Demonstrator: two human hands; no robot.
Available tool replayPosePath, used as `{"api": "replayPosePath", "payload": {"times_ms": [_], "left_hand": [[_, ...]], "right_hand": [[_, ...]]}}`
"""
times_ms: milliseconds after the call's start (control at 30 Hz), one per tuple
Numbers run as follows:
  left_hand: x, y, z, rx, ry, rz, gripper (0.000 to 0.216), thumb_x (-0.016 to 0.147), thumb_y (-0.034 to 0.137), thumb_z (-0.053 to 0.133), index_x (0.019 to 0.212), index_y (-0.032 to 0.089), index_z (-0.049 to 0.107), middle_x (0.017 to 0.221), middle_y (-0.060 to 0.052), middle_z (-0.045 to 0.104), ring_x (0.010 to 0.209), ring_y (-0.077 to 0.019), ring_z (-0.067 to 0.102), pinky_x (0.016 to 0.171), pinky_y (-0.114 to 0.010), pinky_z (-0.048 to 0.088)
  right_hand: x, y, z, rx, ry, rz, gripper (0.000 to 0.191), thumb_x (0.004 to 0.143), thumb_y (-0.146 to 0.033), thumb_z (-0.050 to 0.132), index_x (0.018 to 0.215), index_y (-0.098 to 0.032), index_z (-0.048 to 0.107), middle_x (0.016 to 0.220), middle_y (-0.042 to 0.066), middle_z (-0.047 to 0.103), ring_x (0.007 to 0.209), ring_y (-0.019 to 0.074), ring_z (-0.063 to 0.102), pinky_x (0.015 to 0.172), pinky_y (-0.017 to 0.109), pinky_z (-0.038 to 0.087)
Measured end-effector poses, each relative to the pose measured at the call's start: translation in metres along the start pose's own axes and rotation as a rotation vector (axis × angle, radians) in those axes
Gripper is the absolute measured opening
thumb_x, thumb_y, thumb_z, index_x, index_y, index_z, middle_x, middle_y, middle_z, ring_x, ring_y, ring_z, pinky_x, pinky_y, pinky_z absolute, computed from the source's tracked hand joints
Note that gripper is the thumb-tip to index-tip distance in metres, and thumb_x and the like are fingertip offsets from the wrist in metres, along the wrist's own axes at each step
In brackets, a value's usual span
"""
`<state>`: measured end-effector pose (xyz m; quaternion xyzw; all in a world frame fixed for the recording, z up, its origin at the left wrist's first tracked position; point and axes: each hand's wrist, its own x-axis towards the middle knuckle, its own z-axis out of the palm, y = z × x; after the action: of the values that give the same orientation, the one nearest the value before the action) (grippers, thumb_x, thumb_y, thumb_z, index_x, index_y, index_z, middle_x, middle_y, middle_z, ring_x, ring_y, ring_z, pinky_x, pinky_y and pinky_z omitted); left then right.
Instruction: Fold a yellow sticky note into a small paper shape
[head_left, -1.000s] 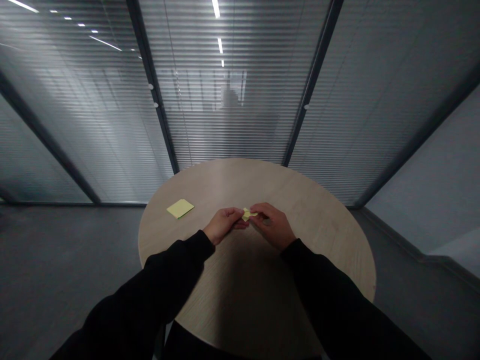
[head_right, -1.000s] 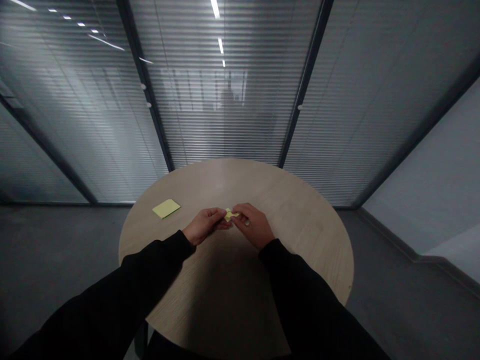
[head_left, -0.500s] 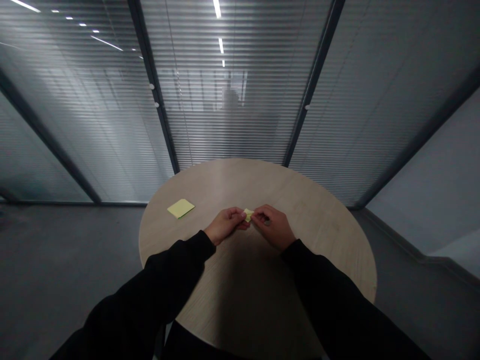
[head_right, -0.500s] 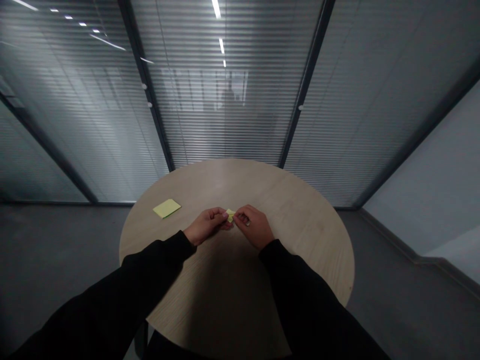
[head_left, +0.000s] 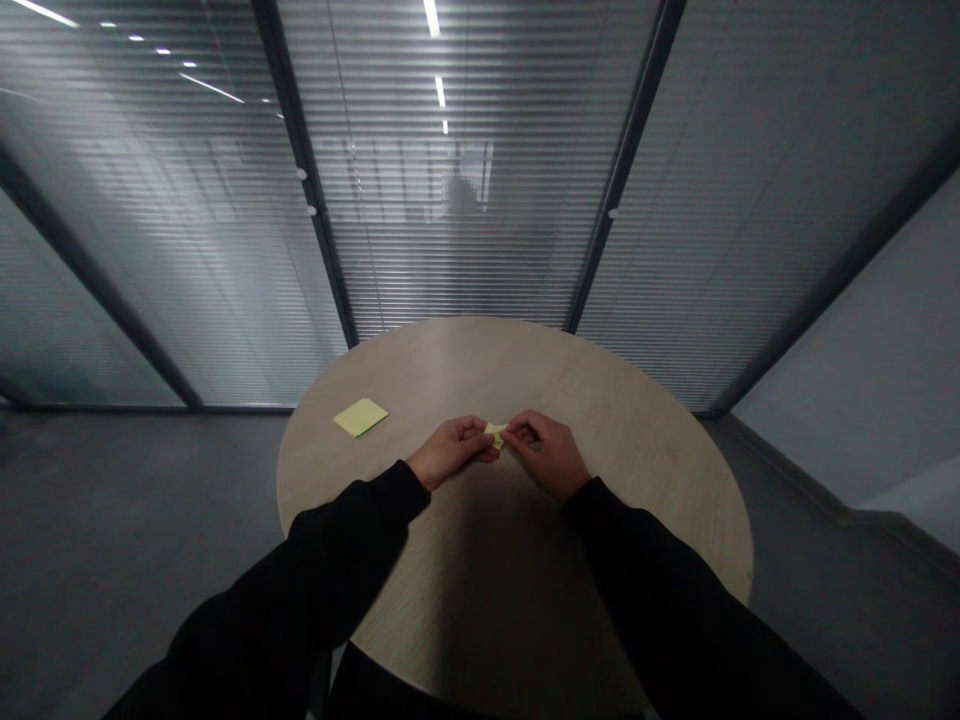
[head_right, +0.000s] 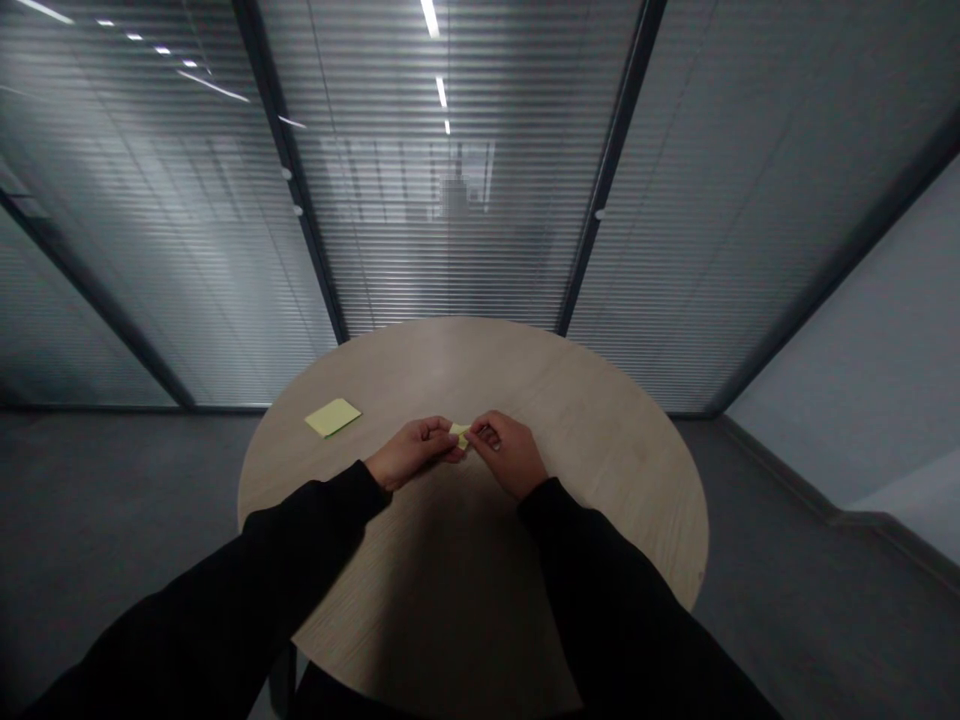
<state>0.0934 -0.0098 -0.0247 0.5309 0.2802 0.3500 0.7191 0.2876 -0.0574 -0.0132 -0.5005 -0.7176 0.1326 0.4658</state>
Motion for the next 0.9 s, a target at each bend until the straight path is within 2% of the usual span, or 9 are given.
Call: {"api": "replayPosePath", "payload": {"times_ms": [100,267,467,633,767,900], "left_hand": [[0.0,0.0,0.0,-0.003,0.011,-0.013,0.035,0.079,0.03,0.083,0.098,0.009,0.062,0.081,-0.008,0.073,0.074,-0.0132,0.072,0.078,-0.026,0.056],[-0.001,0.002,0.002,0.038,-0.015,-0.004,0.052,0.079,0.031,0.084,0.12,0.009,0.062,0.074,-0.006,0.073,0.073,-0.0154,0.073,0.077,-0.028,0.058],[0.0,0.0,0.004,0.07,0.01,0.036,0.05,0.074,0.04,0.086,0.107,0.01,0.063,0.072,-0.005,0.072,0.069,-0.0153,0.072,0.072,-0.028,0.057],[0.001,-0.002,0.004,0.092,0.014,0.038,0.05,0.075,0.038,0.086,0.108,0.01,0.061,0.075,-0.006,0.073,0.064,-0.0134,0.07,0.067,-0.026,0.055],[0.001,-0.003,0.003,0.105,0.018,0.038,0.05,0.074,0.038,0.086,0.108,0.01,0.061,0.074,-0.006,0.072,0.064,-0.0137,0.07,0.066,-0.025,0.055],[0.001,-0.003,0.002,0.123,0.002,0.035,0.05,0.073,0.039,0.086,0.107,0.01,0.062,0.078,-0.007,0.073,0.064,-0.0135,0.069,0.066,-0.026,0.055]], "right_hand": [[0.0,0.003,0.001,0.054,0.001,0.038,0.014,0.089,-0.034,0.068,0.086,-0.02,0.067,0.076,0.002,0.069,0.069,0.0167,0.065,0.066,0.028,0.049],[0.0,0.003,0.001,0.139,-0.012,0.085,0.017,0.088,-0.036,0.069,0.085,-0.02,0.066,0.077,0.003,0.071,0.07,0.0183,0.067,0.066,0.03,0.051],[0.0,0.001,0.002,0.188,-0.012,0.114,0.019,0.085,-0.038,0.072,0.087,-0.021,0.064,0.076,0.002,0.069,0.07,0.018,0.066,0.066,0.03,0.051],[0.003,0.012,0.0,0.485,-0.08,0.226,0.04,0.078,-0.04,0.078,0.11,-0.021,0.064,0.085,0.002,0.069,0.075,0.0175,0.066,0.07,0.031,0.052],[0.003,0.022,-0.003,0.527,-0.164,0.31,0.034,0.078,-0.044,0.077,0.099,-0.018,0.07,0.078,0.002,0.068,0.069,0.0155,0.062,0.068,0.031,0.049],[0.002,0.025,-0.003,0.543,-0.181,0.335,0.033,0.077,-0.046,0.078,0.092,-0.018,0.072,0.073,0.001,0.067,0.067,0.0145,0.059,0.066,0.029,0.045]]}}
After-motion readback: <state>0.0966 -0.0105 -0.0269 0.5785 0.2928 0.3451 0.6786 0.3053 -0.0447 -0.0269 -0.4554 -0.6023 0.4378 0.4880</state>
